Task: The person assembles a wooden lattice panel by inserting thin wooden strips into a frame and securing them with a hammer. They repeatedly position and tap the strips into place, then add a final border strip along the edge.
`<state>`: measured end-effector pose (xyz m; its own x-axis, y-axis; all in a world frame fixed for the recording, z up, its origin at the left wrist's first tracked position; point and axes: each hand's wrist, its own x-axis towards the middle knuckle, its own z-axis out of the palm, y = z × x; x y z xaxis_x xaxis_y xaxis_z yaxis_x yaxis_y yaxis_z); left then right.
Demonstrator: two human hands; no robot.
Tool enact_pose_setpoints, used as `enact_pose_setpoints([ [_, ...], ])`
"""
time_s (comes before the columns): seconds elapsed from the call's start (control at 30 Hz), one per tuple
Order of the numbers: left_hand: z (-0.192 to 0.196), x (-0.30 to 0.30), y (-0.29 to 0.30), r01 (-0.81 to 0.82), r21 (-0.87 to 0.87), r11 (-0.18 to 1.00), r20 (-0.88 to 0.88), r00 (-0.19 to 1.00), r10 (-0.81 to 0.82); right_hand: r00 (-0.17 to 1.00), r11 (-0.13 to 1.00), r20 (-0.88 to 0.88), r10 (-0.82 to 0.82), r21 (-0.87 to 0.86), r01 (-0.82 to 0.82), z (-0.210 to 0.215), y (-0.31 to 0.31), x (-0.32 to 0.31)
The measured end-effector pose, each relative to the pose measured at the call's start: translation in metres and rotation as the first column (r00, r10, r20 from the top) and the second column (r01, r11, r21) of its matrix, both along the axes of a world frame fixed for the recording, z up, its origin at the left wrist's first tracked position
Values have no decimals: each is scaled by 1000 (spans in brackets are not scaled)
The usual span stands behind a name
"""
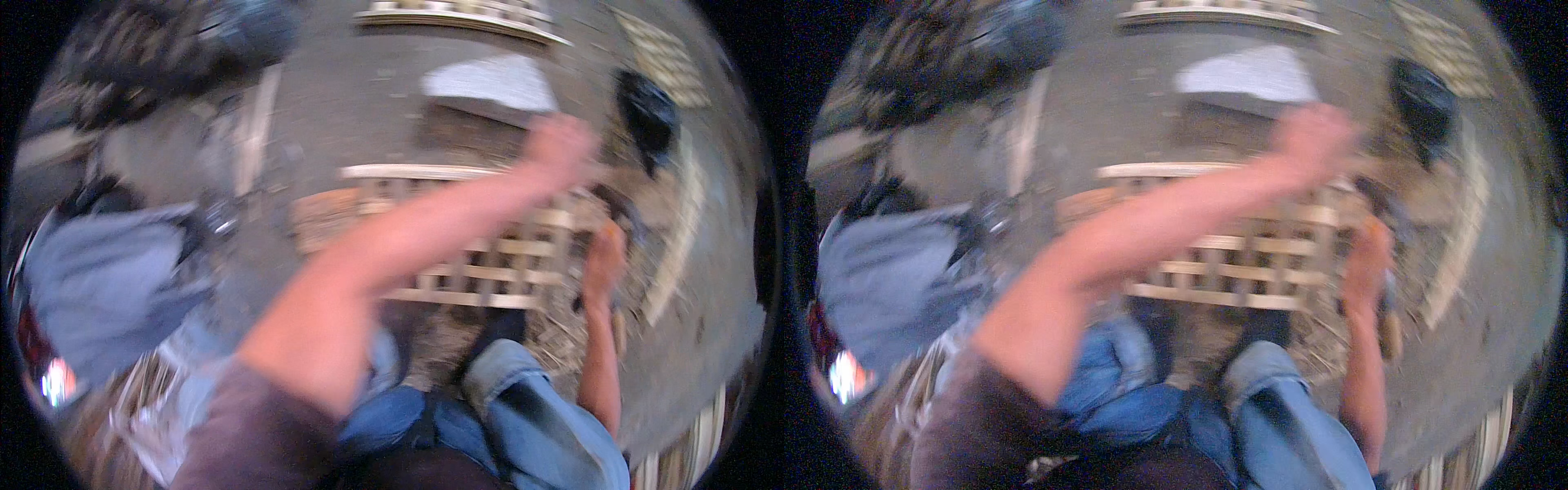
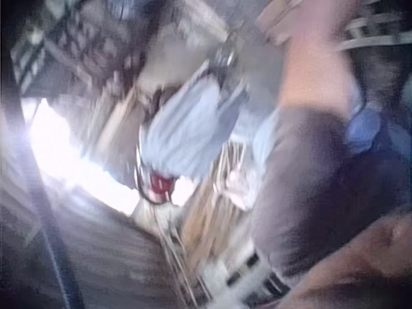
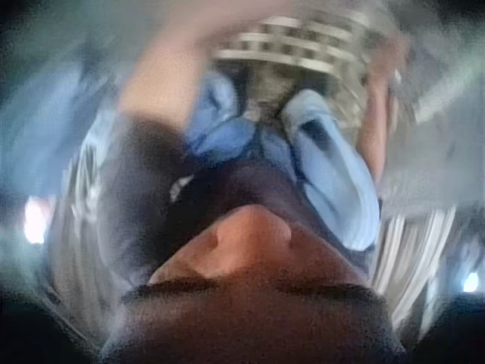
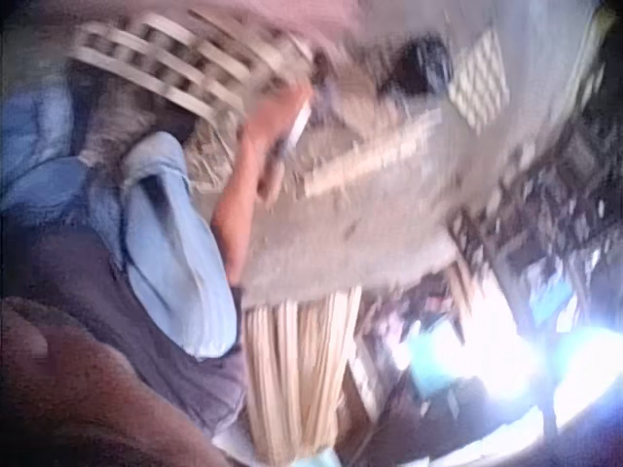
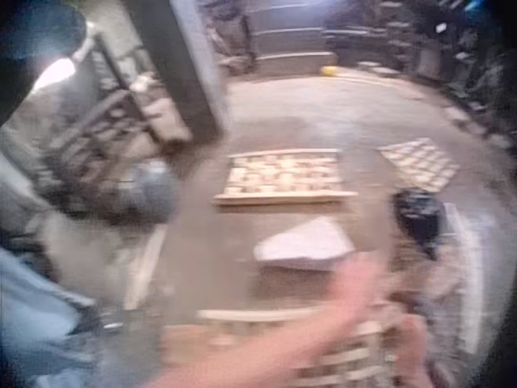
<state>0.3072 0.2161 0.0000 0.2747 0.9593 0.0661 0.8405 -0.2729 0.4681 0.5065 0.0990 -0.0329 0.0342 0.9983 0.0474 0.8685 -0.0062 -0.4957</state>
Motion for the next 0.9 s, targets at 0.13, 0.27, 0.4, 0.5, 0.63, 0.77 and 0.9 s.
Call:
enact_pose_setpoints([
  [0.13, 9, 107, 11, -98, 426, 900, -82, 986, 146, 972, 991, -231, -46, -137, 14, -23, -21, 11],
  [0.27, 99, 161, 7, 76, 417, 906, 140, 979, -147, 970, 987, -187, -154, -79, 141, 3, -23, 64],
  [0.4, 130, 67, 30, 82, -75, 994, 279, 959, -58, 968, 990, -213, -134, -71, 122, 19, -25, 28],
  [0.5, 27, -17, 53, 60, -179, 982, 184, 983, -26, 933, 981, -338, -125, -181, 66, 13, -25, -7],
  [0.63, -13, -62, 1, 68, -259, 963, 106, 994, -42, 968, 985, -181, 174, 43, -169, 38, -4, -4],
  [0.77, -21, -50, -22, 10, -414, 910, 76, 997, 23, 967, 964, -92, 238, -103, -247, 35, 21, -12],
  [0.9, -30, -48, -17, -27, -518, 855, 80, 994, 80, 962, 957, -53, 266, -101, -270, 38, 28, -18],
])
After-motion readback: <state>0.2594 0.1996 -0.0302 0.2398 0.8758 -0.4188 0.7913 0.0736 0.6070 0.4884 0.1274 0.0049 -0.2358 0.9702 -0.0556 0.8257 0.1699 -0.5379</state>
